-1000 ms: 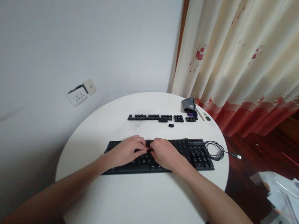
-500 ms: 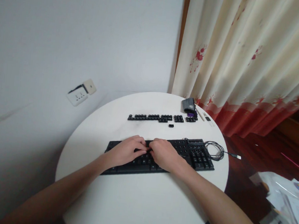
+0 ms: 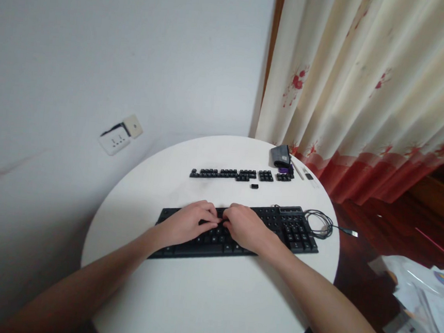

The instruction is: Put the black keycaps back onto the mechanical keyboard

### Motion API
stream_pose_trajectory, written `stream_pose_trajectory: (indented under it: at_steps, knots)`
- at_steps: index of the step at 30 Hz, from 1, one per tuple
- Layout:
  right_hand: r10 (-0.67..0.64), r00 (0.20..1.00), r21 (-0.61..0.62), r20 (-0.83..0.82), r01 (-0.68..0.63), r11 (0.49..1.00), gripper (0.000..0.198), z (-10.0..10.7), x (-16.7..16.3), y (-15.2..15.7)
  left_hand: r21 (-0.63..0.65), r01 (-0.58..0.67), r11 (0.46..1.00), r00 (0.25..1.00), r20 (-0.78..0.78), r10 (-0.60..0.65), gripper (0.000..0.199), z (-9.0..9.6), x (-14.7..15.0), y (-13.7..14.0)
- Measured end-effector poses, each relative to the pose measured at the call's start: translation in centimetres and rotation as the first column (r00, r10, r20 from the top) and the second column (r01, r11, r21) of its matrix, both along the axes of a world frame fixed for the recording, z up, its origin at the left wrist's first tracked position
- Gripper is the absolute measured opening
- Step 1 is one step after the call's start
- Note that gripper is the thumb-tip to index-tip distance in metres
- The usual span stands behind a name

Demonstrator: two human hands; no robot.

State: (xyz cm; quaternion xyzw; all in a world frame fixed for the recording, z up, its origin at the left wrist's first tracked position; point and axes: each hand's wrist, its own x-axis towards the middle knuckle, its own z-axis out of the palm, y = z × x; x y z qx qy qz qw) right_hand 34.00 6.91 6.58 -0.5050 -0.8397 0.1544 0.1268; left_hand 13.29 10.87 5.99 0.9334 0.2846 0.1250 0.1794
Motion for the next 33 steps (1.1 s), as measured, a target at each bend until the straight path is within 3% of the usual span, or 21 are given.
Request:
stream_pose_trajectory:
  at_steps: [5,9,27,33]
  knots:
    - [-0.03,0.992,-0.05,-0.123,0.025,0.998,0.017,0.5,0.7,0.3,-0.005,0.01,1.0,1.0,-0.02,-0.01,0.022,0.3,-0.1,-0.1]
    - [-0.035,0.992,-0.078,-0.123,0.026,0.997,0.017,0.2,0.6,0.4,0.01,0.032,0.999,0.999,-0.039,-0.032,0.027,0.8,-0.3,-0.3]
    - [-0.041,0.97,0.036,0.241,0.033,0.999,0.017,0.1,-1.3,-1.1,0.015,0.047,0.999,0.997,-0.058,-0.046,0.025,1.0,-0.5,-0.5]
    - [-0.031,0.97,0.057,0.239,0.018,0.998,0.019,0.3,-1.7,-1.1,-0.001,0.045,0.999,0.998,-0.052,-0.045,0.025,1.0,-0.5,-0.5]
